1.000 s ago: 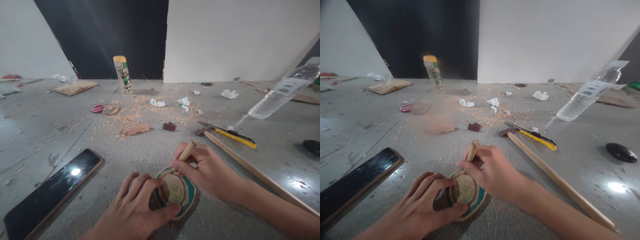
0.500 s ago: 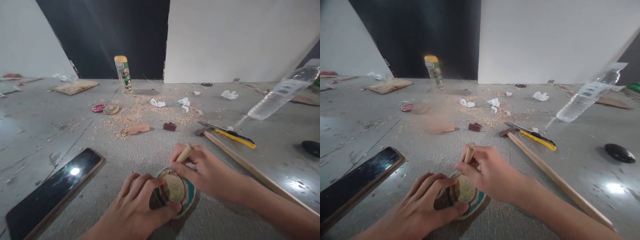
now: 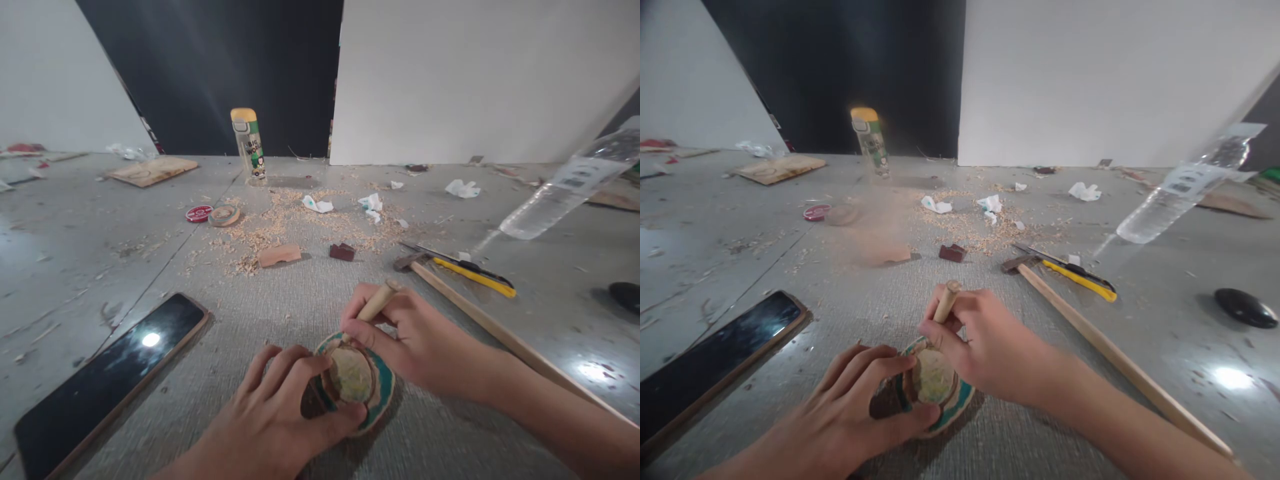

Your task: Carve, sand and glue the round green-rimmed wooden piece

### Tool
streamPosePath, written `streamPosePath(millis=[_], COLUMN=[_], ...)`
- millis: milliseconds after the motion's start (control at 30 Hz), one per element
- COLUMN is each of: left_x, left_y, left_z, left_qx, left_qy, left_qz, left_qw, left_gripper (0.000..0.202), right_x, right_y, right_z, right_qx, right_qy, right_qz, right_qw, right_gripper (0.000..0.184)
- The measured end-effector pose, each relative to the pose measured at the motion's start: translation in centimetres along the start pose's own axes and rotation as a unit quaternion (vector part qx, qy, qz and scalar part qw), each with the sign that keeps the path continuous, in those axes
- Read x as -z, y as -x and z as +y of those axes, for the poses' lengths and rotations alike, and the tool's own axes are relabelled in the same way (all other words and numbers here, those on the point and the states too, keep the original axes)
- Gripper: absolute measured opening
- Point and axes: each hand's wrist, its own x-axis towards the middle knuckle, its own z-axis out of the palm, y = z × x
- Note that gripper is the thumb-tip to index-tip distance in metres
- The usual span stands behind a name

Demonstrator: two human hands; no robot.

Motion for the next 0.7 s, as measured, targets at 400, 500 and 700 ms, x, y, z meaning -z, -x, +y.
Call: streamPosePath(millis=[400,500,700], left_x=[-0.45,-0.63,-0.55], left_y=[0.96,1.01,1.04], left_z=[0.33,0.25,-0.26], left_qx=[0.028,0.040,0.029], left_qy=[-0.023,-0.029,-0.002], left_qz=[-0.018,-0.049,-0.076], left_qw=[0.999,0.998,0.997], left_gripper=[0.079,0.090,0.097], right_x=[-0.44,-0.10,0.24], right_y=[0.11,-0.28,-0.50], right_z=[-0.50,-0.66,-0.89], right_qx=[0.042,0.028,0.013], right_qy=[0.074,0.060,0.010], right_qz=[-0.030,-0.051,-0.046], right_qw=[0.996,0.997,0.999], right_gripper=[0.023,0.023,0.017])
